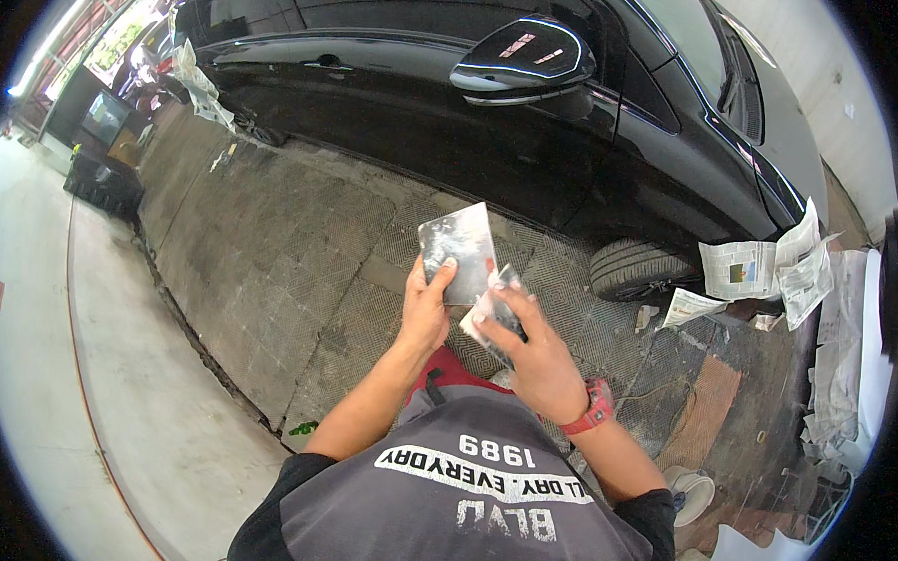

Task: The person sits on the floor and handles two sanding blocks, then uses a brush to apply a substance from a paint can onto one block. They stand and rub the sanding blocks on the side of a black car, focusing on the area near the side mirror and door panel.

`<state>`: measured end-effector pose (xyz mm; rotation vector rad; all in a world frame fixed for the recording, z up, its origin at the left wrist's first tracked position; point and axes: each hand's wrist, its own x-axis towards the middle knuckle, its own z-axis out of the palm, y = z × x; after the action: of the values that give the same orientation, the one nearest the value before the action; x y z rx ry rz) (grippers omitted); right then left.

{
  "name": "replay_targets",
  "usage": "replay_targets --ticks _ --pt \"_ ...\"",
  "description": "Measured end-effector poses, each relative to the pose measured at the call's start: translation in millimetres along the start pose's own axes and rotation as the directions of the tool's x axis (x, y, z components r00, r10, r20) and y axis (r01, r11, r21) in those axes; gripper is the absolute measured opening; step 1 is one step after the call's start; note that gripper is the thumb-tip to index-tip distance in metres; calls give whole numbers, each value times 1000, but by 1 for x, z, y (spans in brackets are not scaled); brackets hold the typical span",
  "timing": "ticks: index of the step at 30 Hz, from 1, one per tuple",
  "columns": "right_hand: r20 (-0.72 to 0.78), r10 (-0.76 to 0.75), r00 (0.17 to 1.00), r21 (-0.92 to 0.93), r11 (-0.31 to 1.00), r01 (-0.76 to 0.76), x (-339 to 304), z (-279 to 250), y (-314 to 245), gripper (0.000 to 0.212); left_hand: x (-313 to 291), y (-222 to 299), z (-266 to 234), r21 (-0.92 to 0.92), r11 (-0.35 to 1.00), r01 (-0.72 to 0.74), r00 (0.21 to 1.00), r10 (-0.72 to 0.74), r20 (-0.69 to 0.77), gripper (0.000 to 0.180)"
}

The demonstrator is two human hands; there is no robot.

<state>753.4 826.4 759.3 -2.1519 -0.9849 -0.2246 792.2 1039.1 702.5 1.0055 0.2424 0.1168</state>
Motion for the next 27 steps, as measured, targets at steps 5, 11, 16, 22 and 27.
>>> replay_targets --ticks 5,11,16,22,27 --pt "-3 378 926 -120 919 -376 -7 12 42 67 -6 -2 3 26 998 54 991 -56 118 37" --pt "29 450 893 590 713 -378 4 8 30 58 -6 2 10 -67 987 149 985 -142 97 36" --pt "245 710 661 961 -90 -260 5 5 26 47 7 2 9 134 982 -130 991 131 -2 33" --pt "147 658 739 823 333 -461 -18 -16 69 39 -1 16 10 -4 990 141 984 -140 109 34" --pt "200 606 770 940 102 -325 -26 -29 87 45 -13 14 0 4 891 453 811 -415 412 39"
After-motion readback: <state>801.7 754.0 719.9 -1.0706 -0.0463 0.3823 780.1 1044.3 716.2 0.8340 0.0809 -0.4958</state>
